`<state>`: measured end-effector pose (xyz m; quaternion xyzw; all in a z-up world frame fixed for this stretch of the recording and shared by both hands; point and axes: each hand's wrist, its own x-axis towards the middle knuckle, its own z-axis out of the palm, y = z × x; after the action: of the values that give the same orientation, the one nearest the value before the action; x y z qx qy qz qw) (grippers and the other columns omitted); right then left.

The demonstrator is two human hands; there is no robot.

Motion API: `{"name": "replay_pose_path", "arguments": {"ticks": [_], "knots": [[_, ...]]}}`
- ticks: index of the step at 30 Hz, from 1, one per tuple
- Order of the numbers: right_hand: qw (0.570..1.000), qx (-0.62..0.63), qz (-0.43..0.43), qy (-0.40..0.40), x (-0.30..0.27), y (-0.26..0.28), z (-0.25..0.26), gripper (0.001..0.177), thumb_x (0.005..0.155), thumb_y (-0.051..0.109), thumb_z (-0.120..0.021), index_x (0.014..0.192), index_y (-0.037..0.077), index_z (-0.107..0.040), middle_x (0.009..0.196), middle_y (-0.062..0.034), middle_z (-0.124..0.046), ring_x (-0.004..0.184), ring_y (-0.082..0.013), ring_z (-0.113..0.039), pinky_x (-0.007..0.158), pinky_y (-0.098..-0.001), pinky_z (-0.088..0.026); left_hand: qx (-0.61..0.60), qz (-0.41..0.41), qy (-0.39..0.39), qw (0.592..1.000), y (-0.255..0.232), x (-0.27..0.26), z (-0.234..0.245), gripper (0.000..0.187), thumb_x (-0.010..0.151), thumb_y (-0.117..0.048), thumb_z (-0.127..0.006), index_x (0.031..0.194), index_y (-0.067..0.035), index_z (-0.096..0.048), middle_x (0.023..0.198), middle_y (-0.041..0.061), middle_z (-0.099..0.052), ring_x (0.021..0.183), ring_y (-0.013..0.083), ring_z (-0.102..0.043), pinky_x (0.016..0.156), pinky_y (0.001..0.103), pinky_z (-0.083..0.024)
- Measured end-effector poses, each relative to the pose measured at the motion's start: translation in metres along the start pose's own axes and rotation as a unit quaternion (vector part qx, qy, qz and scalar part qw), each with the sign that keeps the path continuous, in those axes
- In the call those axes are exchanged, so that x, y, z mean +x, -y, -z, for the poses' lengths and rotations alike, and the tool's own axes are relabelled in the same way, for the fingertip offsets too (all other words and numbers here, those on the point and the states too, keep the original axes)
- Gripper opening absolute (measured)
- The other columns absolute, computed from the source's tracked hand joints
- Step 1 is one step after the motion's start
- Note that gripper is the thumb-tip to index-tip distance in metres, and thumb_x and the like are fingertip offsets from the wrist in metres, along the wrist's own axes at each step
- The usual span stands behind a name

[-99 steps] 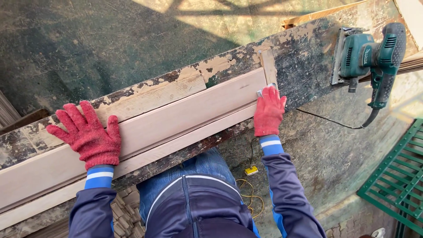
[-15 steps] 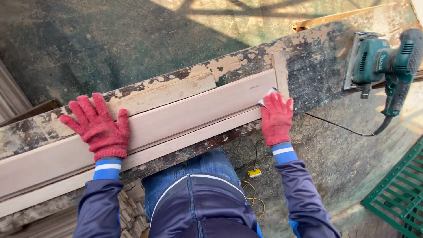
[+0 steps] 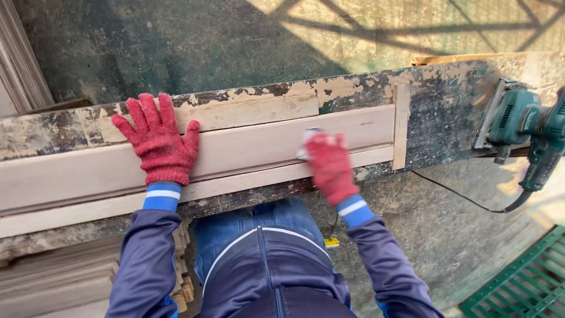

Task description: Sanding wooden planks using an orbital power sander and manual sandpaper in a workshop.

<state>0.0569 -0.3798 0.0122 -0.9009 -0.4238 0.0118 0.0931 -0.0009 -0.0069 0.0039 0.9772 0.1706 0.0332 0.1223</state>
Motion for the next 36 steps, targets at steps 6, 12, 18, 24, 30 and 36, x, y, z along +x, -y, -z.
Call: {"name": "replay_pose_path", "arguments": {"ticks": [6, 12, 18, 24, 30, 36], "knots": [[0.939, 0.011, -0.341, -0.054, -0.053, -0.083, -0.023, 0.044, 0.11, 0.034, -0.054, 0.142, 0.005, -0.065, 0.15, -0.0243, -0.057, 0.146, -0.0394, -0.044, 0.127, -0.0506, -0.016, -0.001, -0.027, -0.06, 0.998, 0.012, -0.003, -0.014, 0.082, 0.097, -0.045, -0.073, 0.16, 0.002, -0.049, 0.16, 0.037, -0.042, 0.149, 0.0563, -0.027, 0.116, 0.074, -0.001], [0.993, 0.08, 0.031, -0.081, 0.088, 0.131, -0.047, 0.036, 0.098, 0.032, -0.064, 0.124, 0.007, -0.065, 0.129, -0.0188, -0.064, 0.129, -0.0417, -0.054, 0.117, -0.0573, -0.036, -0.004, 0.083, -0.191, 0.978, 0.065, -0.045, -0.012, 0.074, 0.104, -0.045, -0.072, 0.162, -0.014, -0.039, 0.17, 0.017, -0.023, 0.157, 0.0384, -0.013, 0.127, 0.062, 0.0], [0.957, 0.134, 0.258, 0.009, 0.115, 0.15, -0.012, 0.047, 0.094, 0.039, -0.067, 0.131, 0.011, -0.066, 0.133, -0.0123, -0.064, 0.136, -0.0333, -0.052, 0.12, -0.0528, -0.036, -0.073, 0.458, -0.164, 0.871, 0.151, -0.153, 0.08, 0.077, 0.097, -0.043, -0.073, 0.16, -0.012, -0.044, 0.168, 0.025, -0.024, 0.157, 0.0415, -0.013, 0.127, 0.056, -0.002], [0.983, 0.02, 0.184, 0.012, 0.064, 0.056, 0.011, 0.043, 0.097, 0.044, -0.056, 0.127, 0.016, -0.067, 0.133, -0.0098, -0.066, 0.133, -0.0357, -0.058, 0.119, -0.0523, -0.046, -0.014, 0.613, -0.158, 0.774, 0.297, -0.257, 0.11, 0.064, 0.097, -0.043, -0.07, 0.156, -0.028, -0.051, 0.168, 0.019, -0.019, 0.156, 0.0411, -0.015, 0.126, 0.064, -0.014], [0.973, 0.067, 0.2, 0.094, 0.156, 0.192, 0.0, 0.053, 0.078, 0.019, -0.07, 0.129, 0.005, -0.062, 0.14, -0.0112, -0.061, 0.133, -0.0359, -0.055, 0.119, -0.0487, -0.043, 0.011, 0.505, -0.159, 0.849, 0.415, -0.199, 0.155, 0.052, 0.092, -0.035, -0.076, 0.141, -0.019, -0.068, 0.166, 0.026, -0.021, 0.151, 0.053, -0.01, 0.12, 0.069, -0.01], [0.933, 0.064, 0.353, 0.029, 0.317, 0.421, -0.075, 0.042, 0.096, 0.042, -0.065, 0.129, 0.017, -0.065, 0.135, -0.0084, -0.065, 0.135, -0.0329, -0.055, 0.116, -0.0511, -0.043, 0.025, 0.361, -0.038, 0.932, 0.463, -0.169, 0.143, 0.038, 0.098, -0.038, -0.068, 0.132, -0.022, -0.075, 0.172, 0.018, -0.031, 0.161, 0.0403, -0.012, 0.128, 0.061, 0.002]]}}
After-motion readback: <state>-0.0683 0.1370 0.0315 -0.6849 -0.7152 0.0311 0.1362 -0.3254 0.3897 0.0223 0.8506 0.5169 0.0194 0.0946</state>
